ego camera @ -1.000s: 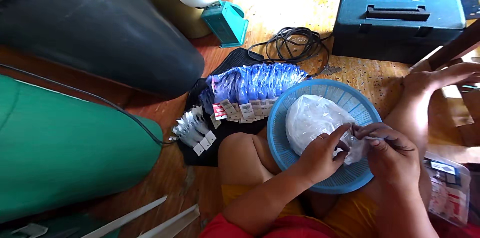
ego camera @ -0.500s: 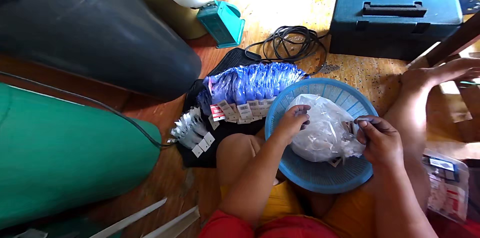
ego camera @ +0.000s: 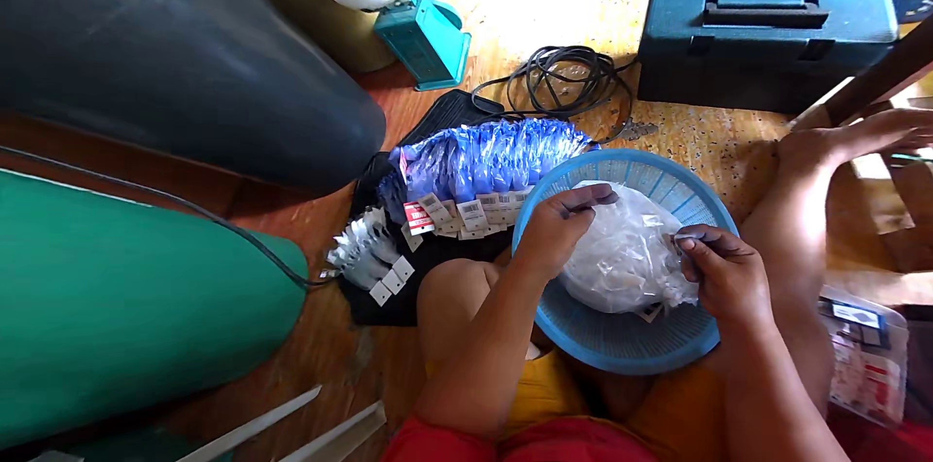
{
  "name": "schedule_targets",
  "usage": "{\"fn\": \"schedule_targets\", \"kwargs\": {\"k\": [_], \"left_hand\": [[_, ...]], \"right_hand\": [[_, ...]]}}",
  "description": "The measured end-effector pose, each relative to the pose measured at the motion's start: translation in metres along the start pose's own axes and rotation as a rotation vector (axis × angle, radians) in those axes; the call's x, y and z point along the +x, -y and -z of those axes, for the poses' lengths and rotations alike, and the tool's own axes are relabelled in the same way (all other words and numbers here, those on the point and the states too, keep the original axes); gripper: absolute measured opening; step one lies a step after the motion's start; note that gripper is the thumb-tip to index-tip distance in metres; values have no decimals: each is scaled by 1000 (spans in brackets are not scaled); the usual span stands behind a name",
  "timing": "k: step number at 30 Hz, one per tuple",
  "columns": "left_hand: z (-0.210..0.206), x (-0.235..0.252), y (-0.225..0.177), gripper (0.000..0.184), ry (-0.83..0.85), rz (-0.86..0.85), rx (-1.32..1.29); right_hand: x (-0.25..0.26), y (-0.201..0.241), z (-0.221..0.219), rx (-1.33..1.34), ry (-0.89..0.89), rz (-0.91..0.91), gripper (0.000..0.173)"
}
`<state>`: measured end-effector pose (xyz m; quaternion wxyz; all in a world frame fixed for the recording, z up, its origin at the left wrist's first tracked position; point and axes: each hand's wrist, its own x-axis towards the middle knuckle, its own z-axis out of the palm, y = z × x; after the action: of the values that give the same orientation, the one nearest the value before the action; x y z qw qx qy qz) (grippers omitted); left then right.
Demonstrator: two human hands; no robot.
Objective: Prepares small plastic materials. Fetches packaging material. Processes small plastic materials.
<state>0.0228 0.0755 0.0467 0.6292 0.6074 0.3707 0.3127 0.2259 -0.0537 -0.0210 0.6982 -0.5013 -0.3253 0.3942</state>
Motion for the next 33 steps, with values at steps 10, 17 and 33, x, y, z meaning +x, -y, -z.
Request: {"fn": "schedule_targets", "kwargs": {"k": [10,17,33], "left_hand": [[-14,-39,-52,32,383,-100,84],[-14,-17,-30,36,338,-62,-51],[-51,47,50,17,5,-336,1011]], "right_hand": [[-24,21,-41,-226,236,348,10],[-21,27,-23,-211,150,353,11],[-15,25,1,-63,73,270,9]]}}
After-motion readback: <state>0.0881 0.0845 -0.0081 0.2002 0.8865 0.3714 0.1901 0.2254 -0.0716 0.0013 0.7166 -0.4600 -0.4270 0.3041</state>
